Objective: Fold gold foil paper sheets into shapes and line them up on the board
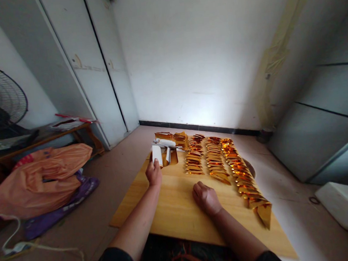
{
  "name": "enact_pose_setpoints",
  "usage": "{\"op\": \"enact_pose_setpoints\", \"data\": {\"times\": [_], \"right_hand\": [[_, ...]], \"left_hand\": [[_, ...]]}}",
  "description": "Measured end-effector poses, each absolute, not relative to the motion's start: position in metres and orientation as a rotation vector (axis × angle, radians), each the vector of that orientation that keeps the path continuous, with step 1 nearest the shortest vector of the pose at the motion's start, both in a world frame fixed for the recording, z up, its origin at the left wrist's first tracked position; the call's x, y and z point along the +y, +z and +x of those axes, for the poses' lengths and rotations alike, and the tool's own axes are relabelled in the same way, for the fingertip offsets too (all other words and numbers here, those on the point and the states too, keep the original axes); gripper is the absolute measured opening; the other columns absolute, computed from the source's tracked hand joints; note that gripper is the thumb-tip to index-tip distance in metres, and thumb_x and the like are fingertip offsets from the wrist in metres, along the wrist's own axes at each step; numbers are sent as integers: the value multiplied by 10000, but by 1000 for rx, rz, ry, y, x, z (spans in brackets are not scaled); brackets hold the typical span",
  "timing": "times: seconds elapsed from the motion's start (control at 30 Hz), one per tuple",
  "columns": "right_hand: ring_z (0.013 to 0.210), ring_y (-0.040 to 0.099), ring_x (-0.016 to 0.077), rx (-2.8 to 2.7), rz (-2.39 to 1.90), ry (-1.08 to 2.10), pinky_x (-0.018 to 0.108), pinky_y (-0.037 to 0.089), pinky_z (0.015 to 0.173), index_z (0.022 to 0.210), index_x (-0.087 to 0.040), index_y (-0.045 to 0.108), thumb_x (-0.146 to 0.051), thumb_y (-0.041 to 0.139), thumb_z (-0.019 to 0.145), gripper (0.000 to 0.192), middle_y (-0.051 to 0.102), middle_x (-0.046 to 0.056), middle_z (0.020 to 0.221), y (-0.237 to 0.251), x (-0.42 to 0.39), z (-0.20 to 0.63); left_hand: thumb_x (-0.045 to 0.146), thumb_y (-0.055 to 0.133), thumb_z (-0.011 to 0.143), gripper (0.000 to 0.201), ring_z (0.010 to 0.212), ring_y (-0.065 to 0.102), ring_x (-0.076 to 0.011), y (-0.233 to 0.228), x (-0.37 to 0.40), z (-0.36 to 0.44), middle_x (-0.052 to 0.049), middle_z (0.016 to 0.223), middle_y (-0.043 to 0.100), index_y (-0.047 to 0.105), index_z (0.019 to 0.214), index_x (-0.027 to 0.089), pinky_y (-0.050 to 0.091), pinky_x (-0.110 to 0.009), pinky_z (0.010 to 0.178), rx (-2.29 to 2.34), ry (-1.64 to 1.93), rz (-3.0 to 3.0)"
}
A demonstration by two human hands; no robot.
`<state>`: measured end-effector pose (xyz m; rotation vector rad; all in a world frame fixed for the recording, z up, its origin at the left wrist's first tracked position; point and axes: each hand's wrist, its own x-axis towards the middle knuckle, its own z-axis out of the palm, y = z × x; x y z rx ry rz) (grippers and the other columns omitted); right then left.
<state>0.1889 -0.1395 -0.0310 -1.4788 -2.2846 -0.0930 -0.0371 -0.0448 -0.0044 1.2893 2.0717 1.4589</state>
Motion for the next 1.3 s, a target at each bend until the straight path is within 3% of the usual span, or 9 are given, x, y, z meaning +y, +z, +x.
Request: {"op": "enact_pose_setpoints", "data": {"times": [0.1,0.27,0.4,0.53,0.73,0.83,1.03,1.13,1.3], "right_hand": [[603,517,95,-2238,-1456,-20,193,331,558,737,-179,549,-167,402,874,201,571,9,736,-30,-139,190],[637,547,109,-1876,-1367,271,209,421,613,940,-189,547,-218,422,829,171,598,38,883,-30,-137,202],[592,520,110,-1658,-1400,402,232,439,597,1000,-193,527,-195,430,739,279,599,39,912,-33,-135,216],[573,507,114,-1651,-1366,559,236,436,581,971,-198,547,-201,418,698,303,598,14,821,-31,-139,223],[536,477,122,-1467,-1402,684,244,422,531,967,-202,528,-245,445,698,285,553,-20,685,-27,-148,224],[537,498,119,-1339,-1336,854,246,432,501,912,-212,497,-343,503,735,220,582,1,758,-24,-153,216],[699,625,181,-968,-1161,1535,300,509,570,1186,-228,434,-587,633,703,634,630,32,840,-6,-170,178],[861,632,205,-855,-883,1762,329,520,669,1201,-236,463,-614,593,737,612,643,75,1030,10,-176,157],[834,621,194,-681,-770,1572,313,501,731,1057,-214,520,-330,781,580,556,662,39,951,25,-167,144]], "left_hand": [[455,380,873,465,963,620,-226,5,-68,-30,-93,996,693,650,1059,125,475,-292,850,1752,1591,1306],[403,484,849,406,1080,583,-230,2,-108,-13,-79,1155,657,640,1141,167,448,-312,936,1184,1216,1727],[330,505,833,293,1093,574,-219,-15,-129,-3,-69,1172,651,699,1024,222,415,-332,980,1066,872,2129],[291,492,843,259,1031,589,-220,-21,-140,7,-79,1076,681,713,957,219,388,-368,994,1072,847,2268],[438,463,861,354,915,622,-236,-14,-155,14,-63,907,707,701,926,183,474,-340,874,1151,1000,1687],[524,505,828,439,1026,601,-265,-10,-163,17,-101,1038,688,667,1004,156,472,-370,908,1049,1190,1189],[559,493,828,550,1127,575,-254,8,-170,27,-144,1163,645,587,1146,120,366,-440,1063,554,1180,606],[528,471,851,517,1159,557,-239,12,-175,27,-127,1210,626,578,1172,137,334,-434,1091,470,1115,537],[395,591,798,421,1157,550,-281,5,-188,16,-110,1218,622,605,1155,173,386,-467,1028,465,1089,624]]}}
